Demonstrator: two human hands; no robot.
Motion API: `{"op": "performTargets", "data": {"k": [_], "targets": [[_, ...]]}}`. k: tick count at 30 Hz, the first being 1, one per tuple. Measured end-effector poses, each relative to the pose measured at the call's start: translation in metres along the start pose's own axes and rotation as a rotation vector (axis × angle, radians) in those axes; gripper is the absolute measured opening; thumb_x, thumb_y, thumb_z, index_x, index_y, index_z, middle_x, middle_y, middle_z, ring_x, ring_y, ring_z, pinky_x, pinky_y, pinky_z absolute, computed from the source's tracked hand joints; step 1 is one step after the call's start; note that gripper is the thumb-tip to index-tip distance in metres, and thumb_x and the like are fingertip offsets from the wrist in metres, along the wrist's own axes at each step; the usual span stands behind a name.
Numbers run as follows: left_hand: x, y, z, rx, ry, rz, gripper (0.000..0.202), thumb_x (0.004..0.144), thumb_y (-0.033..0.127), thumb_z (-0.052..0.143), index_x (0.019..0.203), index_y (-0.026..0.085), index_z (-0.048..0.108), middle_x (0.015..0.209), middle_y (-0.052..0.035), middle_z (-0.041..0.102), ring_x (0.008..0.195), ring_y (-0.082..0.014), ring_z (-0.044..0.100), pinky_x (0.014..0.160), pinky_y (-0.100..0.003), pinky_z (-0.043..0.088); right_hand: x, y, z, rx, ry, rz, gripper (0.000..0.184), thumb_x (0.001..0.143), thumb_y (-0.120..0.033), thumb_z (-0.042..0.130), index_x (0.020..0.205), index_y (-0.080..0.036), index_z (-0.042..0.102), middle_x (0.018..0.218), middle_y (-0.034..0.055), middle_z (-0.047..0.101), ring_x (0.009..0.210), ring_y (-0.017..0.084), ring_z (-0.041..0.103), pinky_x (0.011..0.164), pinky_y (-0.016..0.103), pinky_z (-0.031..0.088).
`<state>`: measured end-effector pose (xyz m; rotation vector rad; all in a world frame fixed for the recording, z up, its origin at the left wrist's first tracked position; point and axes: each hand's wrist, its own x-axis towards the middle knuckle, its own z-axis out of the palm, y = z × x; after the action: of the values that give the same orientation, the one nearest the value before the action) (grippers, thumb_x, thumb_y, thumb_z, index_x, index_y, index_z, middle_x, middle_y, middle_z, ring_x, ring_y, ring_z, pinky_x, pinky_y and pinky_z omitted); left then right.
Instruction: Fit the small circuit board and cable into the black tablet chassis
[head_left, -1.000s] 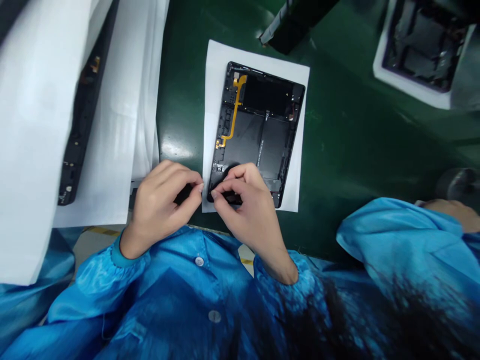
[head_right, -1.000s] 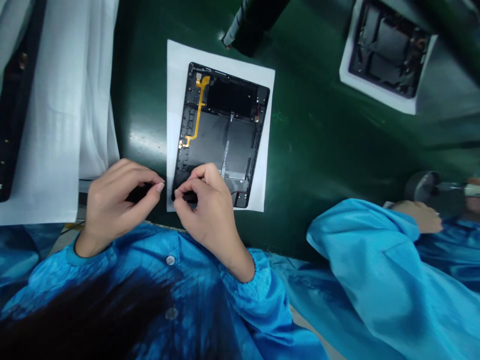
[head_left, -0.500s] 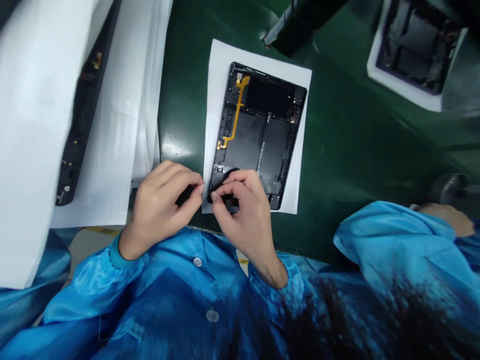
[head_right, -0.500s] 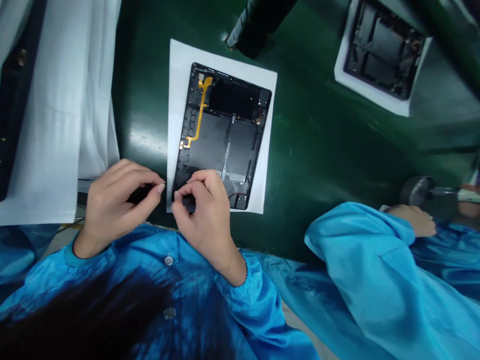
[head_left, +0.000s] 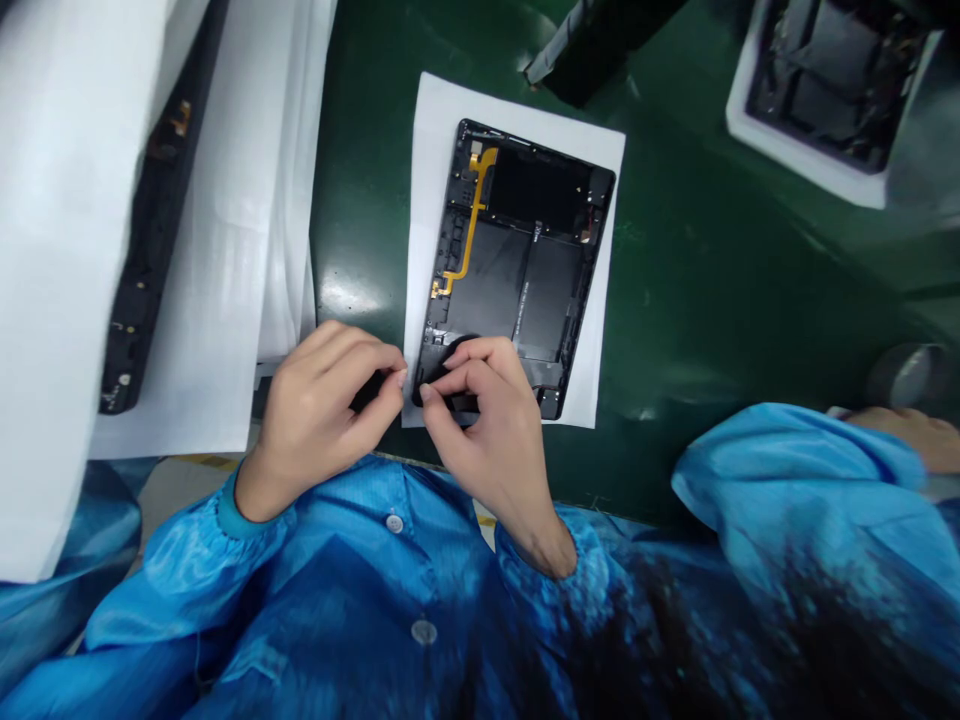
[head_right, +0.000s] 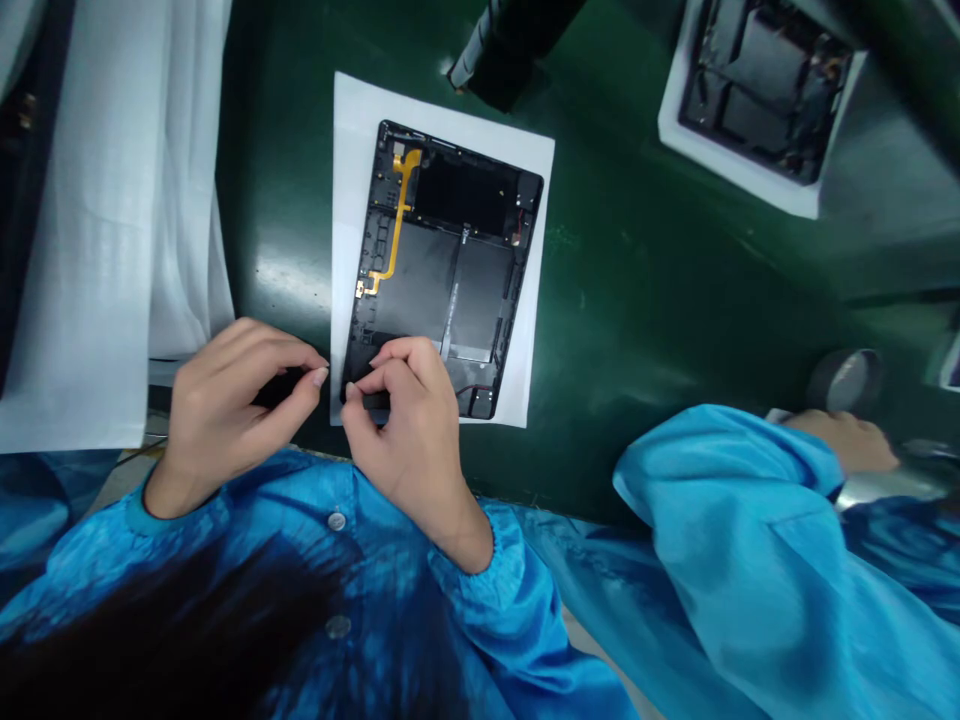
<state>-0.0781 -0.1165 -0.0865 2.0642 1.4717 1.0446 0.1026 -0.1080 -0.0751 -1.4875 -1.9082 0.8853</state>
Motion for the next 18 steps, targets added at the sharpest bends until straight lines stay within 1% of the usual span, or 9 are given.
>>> {"op": "performTargets", "data": {"k": [3,7,11,14,18], "targets": [[0.0001,0.0004,0.0008,0.000,0.012,0.035,0.009,0.097,0.013,0.060,0.094,0.020,0.064,0.088,0.0001,0.068,0.080,-0.0141,0.058,0.072,-0.029,0.049,0.0002,-0.0003,-0.0008,0.001,-0.009,0.015,0.011,0.087,-0.018,0.063,0.078,-0.022,0.060,0.100,0.0050,0.060,0.095,0.021,0.062,0.076,0.037,0.054],[-0.0004,0.0003,0.0025,0.011,0.012,0.005,0.008,0.097,0.013,0.060,0.093,0.017,0.064,0.088,-0.0007,0.068,0.082,-0.0142,0.058,0.074,-0.029,0.047,0.0006,-0.0012,-0.0019,0.007,-0.020,0.034,0.010,0.087,-0.017,0.063,0.078,-0.022,0.060,0.100,0.0045,0.060,0.095,0.020,0.062,0.076,0.036,0.053],[0.0013,-0.0007,0.0019,0.007,-0.035,0.018,0.005,0.096,0.014,0.062,0.096,0.016,0.067,0.093,-0.0011,0.070,0.085,-0.0141,0.059,0.077,-0.028,0.047,0.0006,-0.0011,-0.0012,0.005,-0.017,0.036,0.010,0.087,-0.017,0.063,0.079,-0.023,0.060,0.100,0.0037,0.060,0.094,0.019,0.062,0.074,0.035,0.053],[0.0039,-0.0012,-0.0002,0.000,-0.091,0.036,0.006,0.095,0.016,0.064,0.100,0.016,0.068,0.097,-0.0004,0.072,0.088,-0.0146,0.058,0.080,-0.028,0.048,0.0002,-0.0004,-0.0001,0.002,-0.003,0.020,0.009,0.086,-0.017,0.063,0.079,-0.022,0.060,0.099,0.0035,0.060,0.094,0.019,0.062,0.074,0.035,0.053],[0.0060,0.0011,-0.0031,-0.013,-0.140,0.005,0.010,0.095,0.016,0.064,0.103,0.016,0.070,0.098,-0.0007,0.072,0.090,-0.0156,0.056,0.081,-0.029,0.047,-0.0006,0.0010,0.0005,-0.003,0.003,0.016,0.009,0.086,-0.017,0.062,0.080,-0.023,0.060,0.099,0.0030,0.060,0.093,0.019,0.062,0.074,0.035,0.053]]}}
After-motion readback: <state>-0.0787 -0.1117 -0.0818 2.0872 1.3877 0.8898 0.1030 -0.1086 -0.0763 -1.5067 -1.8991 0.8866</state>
